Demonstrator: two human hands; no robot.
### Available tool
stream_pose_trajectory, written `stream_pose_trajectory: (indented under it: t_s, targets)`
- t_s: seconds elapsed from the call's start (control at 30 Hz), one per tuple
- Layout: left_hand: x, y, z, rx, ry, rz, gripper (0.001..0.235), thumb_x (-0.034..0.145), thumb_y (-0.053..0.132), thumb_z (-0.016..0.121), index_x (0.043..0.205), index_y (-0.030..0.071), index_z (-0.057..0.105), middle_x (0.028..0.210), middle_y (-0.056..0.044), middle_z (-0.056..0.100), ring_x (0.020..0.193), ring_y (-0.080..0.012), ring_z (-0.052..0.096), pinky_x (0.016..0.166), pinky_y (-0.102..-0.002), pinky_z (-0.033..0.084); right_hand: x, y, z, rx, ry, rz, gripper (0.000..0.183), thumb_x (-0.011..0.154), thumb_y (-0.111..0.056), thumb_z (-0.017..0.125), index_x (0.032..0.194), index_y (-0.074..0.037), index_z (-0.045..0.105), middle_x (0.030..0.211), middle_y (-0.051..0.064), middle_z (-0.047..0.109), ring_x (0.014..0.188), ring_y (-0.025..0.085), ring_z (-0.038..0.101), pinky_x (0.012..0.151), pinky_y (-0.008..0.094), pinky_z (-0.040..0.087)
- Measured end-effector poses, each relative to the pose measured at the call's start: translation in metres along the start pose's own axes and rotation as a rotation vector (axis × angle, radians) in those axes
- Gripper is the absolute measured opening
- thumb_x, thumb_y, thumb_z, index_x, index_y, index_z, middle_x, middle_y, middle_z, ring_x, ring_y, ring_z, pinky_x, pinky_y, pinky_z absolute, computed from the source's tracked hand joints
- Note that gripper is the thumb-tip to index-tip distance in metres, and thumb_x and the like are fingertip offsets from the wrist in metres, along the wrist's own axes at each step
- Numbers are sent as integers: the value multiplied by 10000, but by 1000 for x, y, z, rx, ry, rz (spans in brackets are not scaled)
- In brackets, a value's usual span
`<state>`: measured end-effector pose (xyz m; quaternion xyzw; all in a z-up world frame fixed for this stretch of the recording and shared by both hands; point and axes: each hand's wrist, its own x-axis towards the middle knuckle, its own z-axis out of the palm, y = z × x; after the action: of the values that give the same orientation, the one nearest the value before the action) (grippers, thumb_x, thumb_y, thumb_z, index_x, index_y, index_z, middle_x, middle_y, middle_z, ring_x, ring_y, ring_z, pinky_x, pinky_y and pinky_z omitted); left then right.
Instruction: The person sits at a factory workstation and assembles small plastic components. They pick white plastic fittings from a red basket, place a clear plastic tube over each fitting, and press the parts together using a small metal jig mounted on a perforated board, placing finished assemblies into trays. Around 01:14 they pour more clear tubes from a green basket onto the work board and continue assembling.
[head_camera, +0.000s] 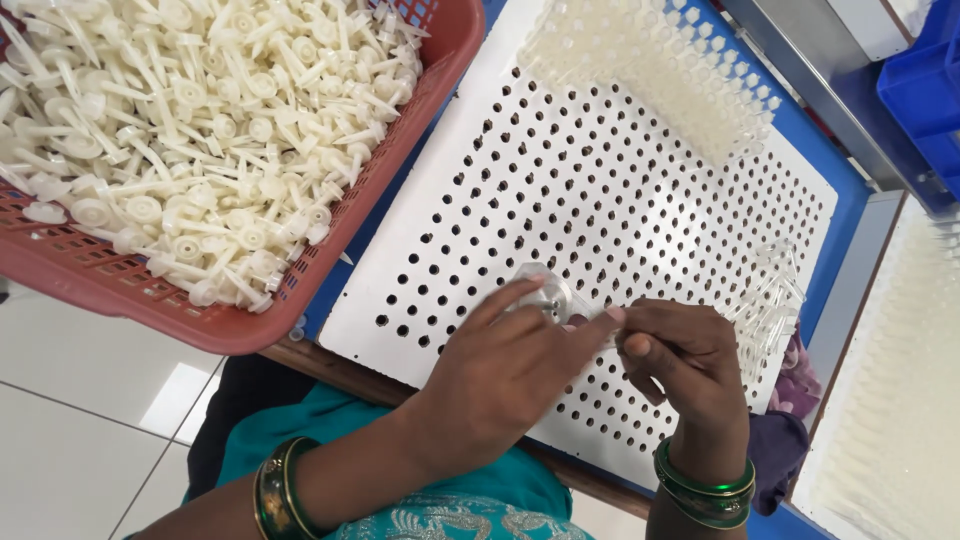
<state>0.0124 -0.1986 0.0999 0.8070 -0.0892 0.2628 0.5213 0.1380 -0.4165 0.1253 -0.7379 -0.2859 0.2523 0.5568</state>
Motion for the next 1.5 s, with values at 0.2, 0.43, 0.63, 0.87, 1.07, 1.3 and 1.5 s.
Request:
stream_pose_trajectory:
  t_s: [0.2, 0.43, 0.63, 0.87, 1.07, 1.3, 1.5]
  targets:
    - [4, -20, -8, 135, -22, 80, 544, 947, 83, 719, 1461, -2, 562, 1047, -12, 666, 985, -174, 656, 1145, -494, 415, 23, 1, -7, -132, -128, 70, 237, 987, -136, 654, 1074, 51, 772, 641, 26, 664, 444, 48, 515, 412, 207, 405]
    - [32, -43, -128, 346, 271, -279, 573, 818, 217, 834, 1291, -1, 593, 1239, -143, 666, 1150, -354, 625, 990, -452, 492, 123, -12, -30, -677, 242, -97, 217, 975, -100, 721, 1183, -41, 716, 943, 67, 753, 649, 74, 635, 563, 230, 505]
    - [9, -97, -158, 796, -8, -570, 479, 886, 270, 783, 1257, -14, 675, 1130, -206, 684, 1039, -417, 636, 892, -493, 503, 196, -2, -44, -1156, 254, -288, 218, 977, -224, 833, 1155, -117, 768, 963, 52, 753, 663, 149, 679, 612, 283, 511]
    - [-21, -143, -165, 742, -296, -501, 353, 797, 213, 752, 1142, 141, 758, 1087, -141, 684, 992, -347, 668, 870, -462, 543, 168, -22, -43, -1135, 287, -43, 411, 890, -366, 835, 1213, -140, 722, 903, 1, 753, 610, 152, 683, 571, 309, 501]
    - [-46, -174, -148, 679, -190, -504, 362, 785, 152, 812, 1140, 93, 768, 1040, -169, 646, 908, -310, 665, 826, -433, 553, 61, 12, -122, -1264, 515, 409, 283, 884, -373, 808, 1104, -204, 754, 920, -18, 778, 716, 192, 718, 655, 371, 539]
    - [-47, -159, -154, 592, -19, -515, 182, 932, 145, 833, 1035, 4, 779, 964, -160, 658, 806, -236, 674, 748, -372, 524, 24, 62, -193, -1496, 505, 650, 105, 903, -275, 802, 1007, -282, 815, 938, 12, 778, 847, 247, 731, 716, 411, 563]
    - [5, -78, -147, 613, 177, -465, 131, 973, 73, 775, 1034, -36, 738, 1047, -171, 641, 909, -282, 696, 713, -338, 522, 22, 57, -185, -1458, 345, 335, 164, 854, -223, 796, 1018, -212, 800, 1089, 63, 746, 956, 306, 703, 761, 439, 562]
